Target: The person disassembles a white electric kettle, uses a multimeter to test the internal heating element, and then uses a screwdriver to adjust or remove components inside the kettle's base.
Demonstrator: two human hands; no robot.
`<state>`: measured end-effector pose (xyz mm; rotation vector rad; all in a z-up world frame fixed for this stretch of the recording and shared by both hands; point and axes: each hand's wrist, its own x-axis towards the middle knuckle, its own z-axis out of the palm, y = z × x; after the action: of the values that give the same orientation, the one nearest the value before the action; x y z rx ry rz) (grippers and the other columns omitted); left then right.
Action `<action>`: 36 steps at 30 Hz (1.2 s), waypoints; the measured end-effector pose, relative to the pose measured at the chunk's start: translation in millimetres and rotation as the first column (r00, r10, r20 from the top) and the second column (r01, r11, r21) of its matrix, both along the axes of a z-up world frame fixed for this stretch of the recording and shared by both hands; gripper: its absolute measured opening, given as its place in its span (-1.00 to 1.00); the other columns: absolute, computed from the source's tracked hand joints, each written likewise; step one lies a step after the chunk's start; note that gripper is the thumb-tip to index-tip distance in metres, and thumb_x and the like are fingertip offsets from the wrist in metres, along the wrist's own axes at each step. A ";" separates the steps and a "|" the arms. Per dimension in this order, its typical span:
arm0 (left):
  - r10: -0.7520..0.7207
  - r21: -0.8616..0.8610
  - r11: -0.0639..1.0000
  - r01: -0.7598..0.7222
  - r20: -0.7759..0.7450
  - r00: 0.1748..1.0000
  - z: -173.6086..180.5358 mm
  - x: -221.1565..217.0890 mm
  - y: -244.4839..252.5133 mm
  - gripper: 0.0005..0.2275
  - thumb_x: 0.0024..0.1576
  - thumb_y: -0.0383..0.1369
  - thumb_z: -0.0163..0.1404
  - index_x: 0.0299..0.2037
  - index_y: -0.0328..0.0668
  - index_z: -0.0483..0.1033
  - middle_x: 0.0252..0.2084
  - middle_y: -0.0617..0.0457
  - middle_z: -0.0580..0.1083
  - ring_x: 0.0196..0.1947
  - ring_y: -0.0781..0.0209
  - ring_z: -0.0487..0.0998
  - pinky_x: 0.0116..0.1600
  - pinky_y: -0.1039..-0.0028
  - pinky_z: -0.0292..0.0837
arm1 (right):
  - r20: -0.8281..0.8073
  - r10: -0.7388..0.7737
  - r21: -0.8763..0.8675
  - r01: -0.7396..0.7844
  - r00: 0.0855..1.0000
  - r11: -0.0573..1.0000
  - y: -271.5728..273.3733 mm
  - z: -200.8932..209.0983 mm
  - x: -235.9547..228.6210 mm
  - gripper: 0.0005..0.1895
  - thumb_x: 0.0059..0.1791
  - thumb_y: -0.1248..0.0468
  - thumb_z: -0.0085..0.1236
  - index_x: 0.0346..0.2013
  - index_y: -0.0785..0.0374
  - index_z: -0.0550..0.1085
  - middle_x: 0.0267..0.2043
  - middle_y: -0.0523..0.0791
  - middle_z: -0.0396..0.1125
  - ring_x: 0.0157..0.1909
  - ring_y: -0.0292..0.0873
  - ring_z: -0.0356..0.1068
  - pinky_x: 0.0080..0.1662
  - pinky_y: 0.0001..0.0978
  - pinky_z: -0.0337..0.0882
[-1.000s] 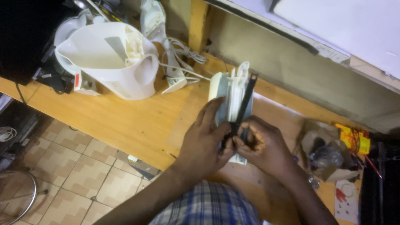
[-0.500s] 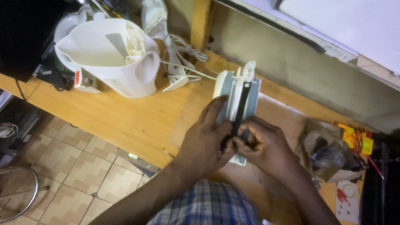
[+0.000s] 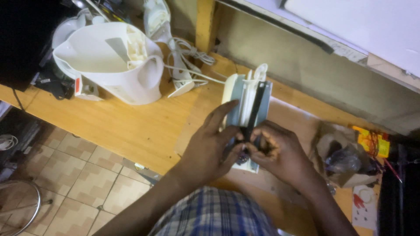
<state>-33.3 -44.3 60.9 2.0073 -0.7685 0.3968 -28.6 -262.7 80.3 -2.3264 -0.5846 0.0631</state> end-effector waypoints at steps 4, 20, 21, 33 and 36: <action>0.015 0.001 1.000 -0.015 0.046 0.999 0.6 0.9 -0.2 -0.81 0.24 -0.27 -0.03 -0.18 -0.24 0.46 0.37 -0.36 0.18 0.28 -0.43 0.38 0.23 -0.05 0.45 | -0.006 0.006 0.037 -0.005 1.000 0.999 1.6 2.6 0.0 -0.79 -0.12 0.38 0.35 -0.29 0.09 0.49 -0.39 -0.26 0.34 -0.47 -0.40 0.28 -0.41 -0.52 0.31; 0.062 0.100 0.993 -0.066 0.044 0.997 6.2 -1.2 -11.3 -0.84 0.16 -0.30 0.05 -0.22 -0.23 0.49 0.38 -0.34 0.20 0.33 -0.41 0.34 0.17 -0.07 0.47 | -0.074 -0.045 0.031 0.048 0.996 0.998 -2.0 1.4 -0.8 -0.74 -0.20 0.29 0.47 -0.40 0.05 0.48 -0.50 -0.30 0.31 -0.50 -0.43 0.27 -0.43 -0.50 0.29; 0.060 0.100 0.993 -0.065 0.047 0.997 4.7 -0.2 -11.7 -0.84 0.16 -0.30 0.05 -0.22 -0.23 0.49 0.38 -0.34 0.20 0.33 -0.41 0.34 0.17 -0.07 0.47 | -0.071 -0.047 0.031 0.049 0.996 0.998 -2.5 1.9 -1.3 -0.74 -0.20 0.29 0.47 -0.40 0.05 0.48 -0.50 -0.30 0.31 -0.50 -0.43 0.27 -0.43 -0.50 0.29; 0.078 0.084 0.993 -0.080 0.028 0.997 -5.7 -2.5 0.3 -0.84 0.19 -0.30 0.03 -0.20 -0.25 0.50 0.39 -0.42 0.22 0.28 -0.44 0.39 0.16 -0.04 0.43 | -0.117 -0.039 0.075 0.048 0.992 0.996 5.0 11.4 -17.7 -0.48 -0.21 0.44 0.38 0.03 0.10 0.50 0.02 -0.18 0.47 -0.09 -0.27 0.51 -0.10 -0.47 0.50; 0.074 0.070 0.995 -0.074 0.004 0.997 -7.2 -3.2 2.9 -0.86 0.20 -0.32 0.02 -0.16 -0.22 0.51 0.38 -0.43 0.23 0.27 -0.43 0.40 0.16 -0.04 0.41 | 0.003 -0.065 0.150 0.063 0.998 0.987 9.4 2.8 -22.1 -0.48 -0.18 0.52 0.27 0.06 0.16 0.50 -0.02 -0.14 0.31 -0.41 -0.37 0.38 -0.20 -0.55 0.42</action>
<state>-36.5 -41.4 53.7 2.1063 -0.7196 0.4195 -50.8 -253.2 83.1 -2.1981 -0.5008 -0.0199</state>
